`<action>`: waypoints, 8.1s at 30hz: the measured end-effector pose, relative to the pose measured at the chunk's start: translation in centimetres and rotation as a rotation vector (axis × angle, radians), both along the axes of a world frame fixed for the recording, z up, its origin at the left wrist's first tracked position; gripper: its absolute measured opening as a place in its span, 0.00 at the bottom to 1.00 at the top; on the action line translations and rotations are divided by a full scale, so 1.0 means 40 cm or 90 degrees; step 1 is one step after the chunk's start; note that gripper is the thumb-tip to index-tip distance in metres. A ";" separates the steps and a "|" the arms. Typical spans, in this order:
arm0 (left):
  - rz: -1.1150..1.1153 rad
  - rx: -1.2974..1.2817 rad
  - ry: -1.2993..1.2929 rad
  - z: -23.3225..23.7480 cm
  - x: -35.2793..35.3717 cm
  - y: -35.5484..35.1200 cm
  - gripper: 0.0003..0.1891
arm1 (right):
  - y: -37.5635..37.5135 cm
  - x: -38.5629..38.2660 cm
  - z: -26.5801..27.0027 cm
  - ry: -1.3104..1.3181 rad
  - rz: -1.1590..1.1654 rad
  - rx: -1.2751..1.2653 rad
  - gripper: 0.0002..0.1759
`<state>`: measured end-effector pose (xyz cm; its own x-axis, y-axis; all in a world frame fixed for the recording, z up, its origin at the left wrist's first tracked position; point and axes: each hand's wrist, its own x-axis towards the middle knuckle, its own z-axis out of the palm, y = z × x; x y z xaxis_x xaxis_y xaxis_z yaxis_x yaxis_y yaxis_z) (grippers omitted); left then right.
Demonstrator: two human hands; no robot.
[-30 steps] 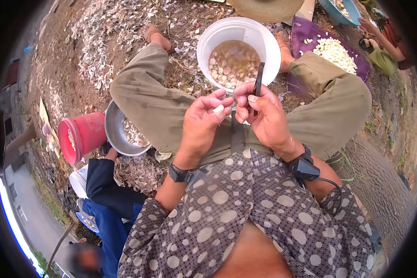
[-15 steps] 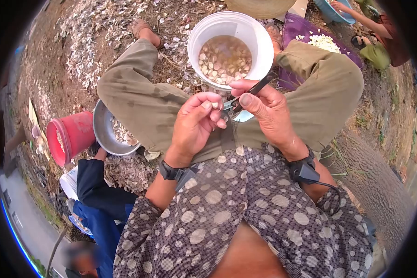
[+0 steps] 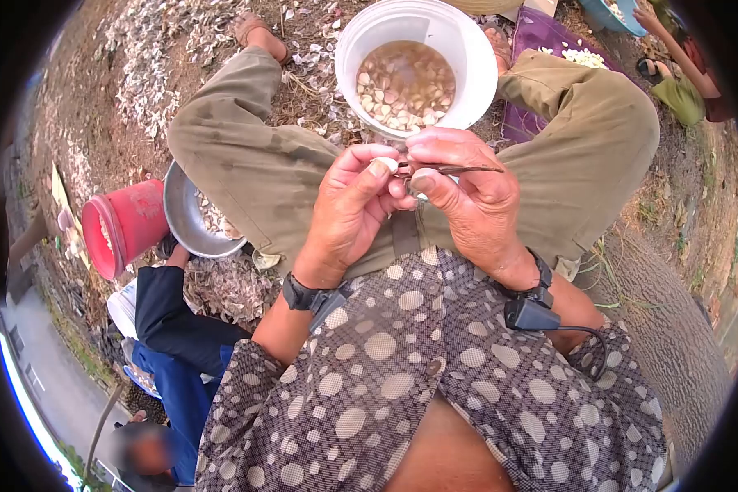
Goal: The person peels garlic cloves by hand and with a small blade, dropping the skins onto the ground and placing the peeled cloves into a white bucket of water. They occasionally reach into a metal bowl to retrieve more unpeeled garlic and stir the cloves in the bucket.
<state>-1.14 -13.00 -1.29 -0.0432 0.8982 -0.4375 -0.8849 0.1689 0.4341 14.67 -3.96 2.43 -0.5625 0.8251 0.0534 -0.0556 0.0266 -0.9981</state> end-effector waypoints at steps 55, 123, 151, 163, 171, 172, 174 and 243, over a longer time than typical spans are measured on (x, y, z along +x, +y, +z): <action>-0.162 -0.083 -0.046 0.043 -0.007 -0.021 0.14 | 0.002 0.043 -0.017 -0.009 0.071 -0.002 0.10; -0.112 0.032 0.648 0.030 0.073 0.493 0.13 | 0.094 0.316 -0.105 -0.175 -0.216 -0.310 0.15; -0.904 -0.269 0.809 -0.658 -0.074 0.493 0.18 | 0.232 0.227 -0.076 0.022 -0.225 -0.649 0.15; -0.551 -0.228 0.767 -0.367 -0.112 0.498 0.16 | 0.172 0.209 -0.067 0.104 -0.218 -0.541 0.15; -0.258 -0.225 0.286 -0.107 -0.112 0.348 0.14 | 0.109 0.190 -0.076 0.034 -0.246 -0.387 0.14; -0.231 -0.195 0.255 -0.080 -0.096 0.323 0.15 | 0.101 0.174 -0.081 0.045 -0.274 -0.372 0.16; -0.186 -0.073 0.213 -0.052 -0.069 0.264 0.18 | 0.093 0.162 -0.073 0.022 -0.257 -0.350 0.17; 0.044 0.463 0.955 0.018 0.087 0.098 0.18 | 0.029 0.034 -0.065 0.264 -0.291 -0.640 0.12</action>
